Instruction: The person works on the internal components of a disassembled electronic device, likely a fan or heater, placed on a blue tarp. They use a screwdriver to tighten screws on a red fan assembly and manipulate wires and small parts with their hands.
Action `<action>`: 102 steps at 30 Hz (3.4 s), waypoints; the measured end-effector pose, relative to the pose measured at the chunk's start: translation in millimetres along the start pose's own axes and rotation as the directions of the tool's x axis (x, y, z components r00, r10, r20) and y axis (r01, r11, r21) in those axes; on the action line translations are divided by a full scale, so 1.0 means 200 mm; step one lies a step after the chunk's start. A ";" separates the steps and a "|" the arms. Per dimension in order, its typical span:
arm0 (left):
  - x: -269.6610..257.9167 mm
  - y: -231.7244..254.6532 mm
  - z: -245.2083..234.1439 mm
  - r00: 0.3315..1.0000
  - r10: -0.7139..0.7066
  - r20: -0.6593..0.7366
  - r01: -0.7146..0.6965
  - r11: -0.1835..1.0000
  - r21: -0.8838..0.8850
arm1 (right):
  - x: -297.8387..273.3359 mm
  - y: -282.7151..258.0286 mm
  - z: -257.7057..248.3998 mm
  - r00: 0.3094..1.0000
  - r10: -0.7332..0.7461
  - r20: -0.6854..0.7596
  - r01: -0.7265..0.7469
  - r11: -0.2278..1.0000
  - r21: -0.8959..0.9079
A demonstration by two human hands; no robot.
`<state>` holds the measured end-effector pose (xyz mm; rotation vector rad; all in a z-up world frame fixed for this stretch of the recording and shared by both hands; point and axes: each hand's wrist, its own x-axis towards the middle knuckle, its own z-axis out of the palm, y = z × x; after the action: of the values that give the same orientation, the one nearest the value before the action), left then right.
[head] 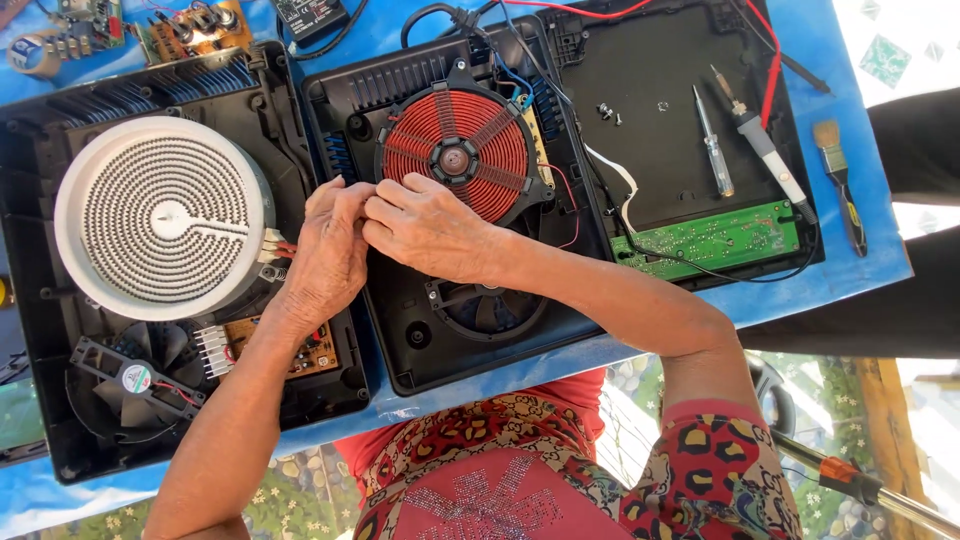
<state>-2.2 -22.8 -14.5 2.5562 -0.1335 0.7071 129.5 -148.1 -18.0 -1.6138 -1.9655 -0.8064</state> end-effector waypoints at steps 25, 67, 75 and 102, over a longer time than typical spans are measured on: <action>0.06 0.56 -0.07 0.964 0.248 0.100 -0.260 0.955 0.142 | -0.92 0.40 -0.92 0.614 0.751 0.241 -0.741 0.654 -0.153; -0.29 0.79 -0.05 0.979 0.084 0.185 -0.070 0.994 -0.084 | -0.95 0.37 -0.67 0.514 0.532 0.673 -0.351 0.846 -0.402; -0.30 0.77 0.00 0.971 0.100 0.217 -0.084 0.993 -0.082 | -0.92 0.45 -0.71 0.450 0.542 0.709 -0.528 0.802 -0.278; -0.32 0.76 0.05 0.960 0.134 0.246 -0.123 0.991 -0.059 | -0.97 0.43 -0.75 0.800 0.337 0.497 -0.090 0.886 -0.454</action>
<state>-85.7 -163.4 9.4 2.6025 -0.3966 0.4196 250.9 -376.6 -30.1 -2.5302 -2.0004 -0.7335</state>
